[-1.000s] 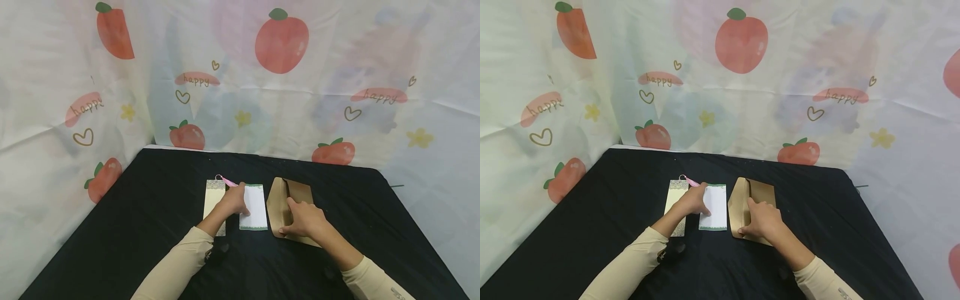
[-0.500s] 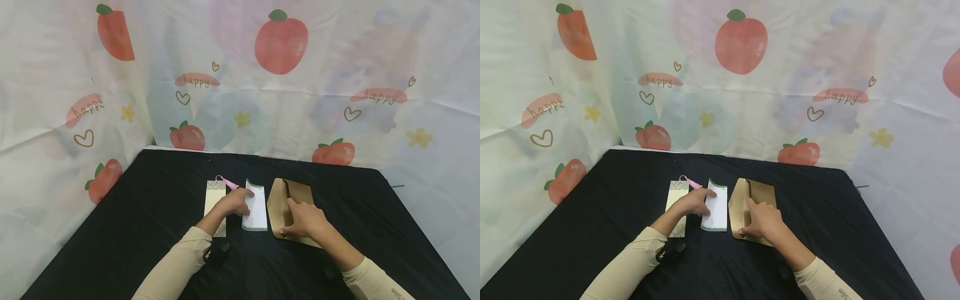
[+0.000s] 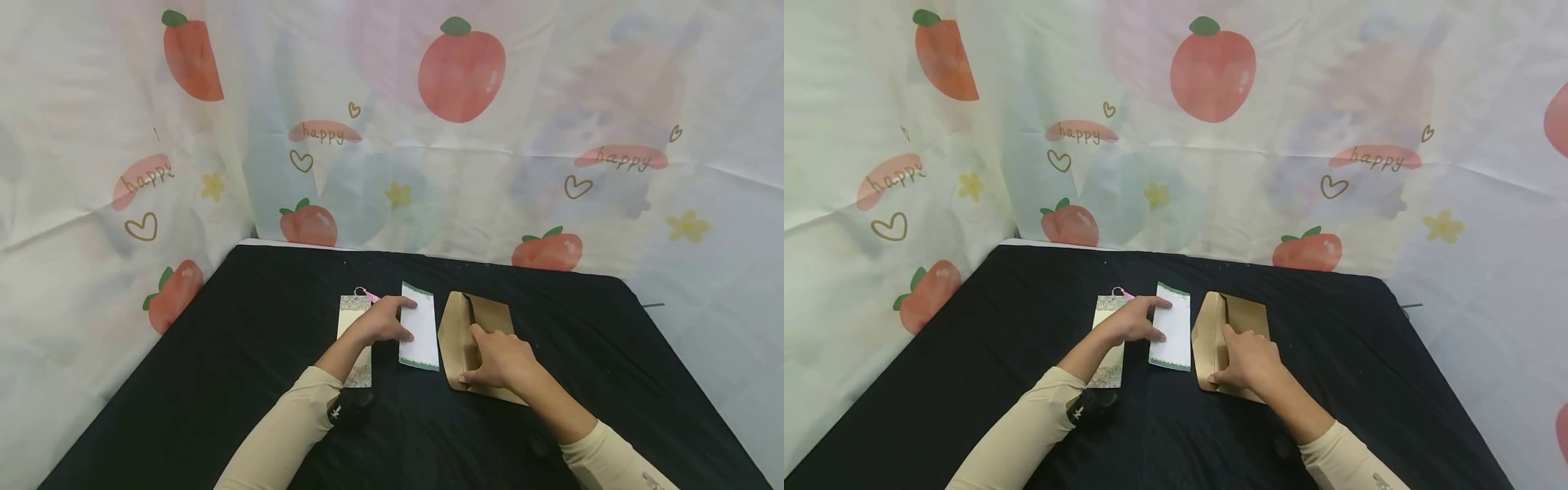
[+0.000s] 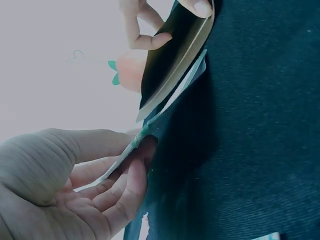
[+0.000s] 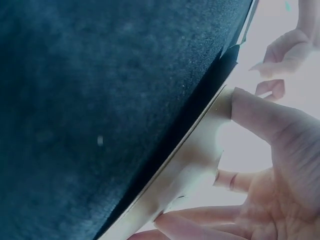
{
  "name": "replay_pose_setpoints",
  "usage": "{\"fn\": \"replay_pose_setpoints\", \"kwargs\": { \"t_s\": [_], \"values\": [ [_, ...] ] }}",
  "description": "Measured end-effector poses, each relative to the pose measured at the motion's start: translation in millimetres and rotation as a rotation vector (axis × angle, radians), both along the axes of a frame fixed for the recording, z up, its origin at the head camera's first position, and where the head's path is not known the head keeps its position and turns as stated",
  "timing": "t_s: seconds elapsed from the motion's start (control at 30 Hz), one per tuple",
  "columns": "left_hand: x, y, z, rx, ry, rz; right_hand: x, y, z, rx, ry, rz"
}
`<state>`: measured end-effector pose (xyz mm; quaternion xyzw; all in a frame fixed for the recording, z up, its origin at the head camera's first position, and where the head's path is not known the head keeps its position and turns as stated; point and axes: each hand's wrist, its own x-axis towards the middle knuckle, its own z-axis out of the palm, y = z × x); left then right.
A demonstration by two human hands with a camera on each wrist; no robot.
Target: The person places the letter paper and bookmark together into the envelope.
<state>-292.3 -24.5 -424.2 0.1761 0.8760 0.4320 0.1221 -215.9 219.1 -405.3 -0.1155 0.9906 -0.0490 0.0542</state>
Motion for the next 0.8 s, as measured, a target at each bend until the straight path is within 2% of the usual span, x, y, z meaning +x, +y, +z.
{"fn": "replay_pose_setpoints", "kwargs": {
  "t_s": [0.23,0.4,0.63,0.8],
  "values": [
    [-0.9,2.7,5.8,0.016,0.015,0.012,-0.2,0.9,0.1,-0.002,-0.005,0.001],
    [-0.5,6.3,5.3,0.019,0.029,0.011,-0.7,1.2,0.0,-0.008,-0.009,0.006],
    [-1.1,17.2,3.5,0.07,0.05,-0.006,0.5,1.3,1.5,-0.01,-0.018,0.005],
    [0.1,25.2,4.6,0.056,0.077,-0.002,1.5,1.2,2.7,-0.012,-0.021,0.005]
  ]
}}
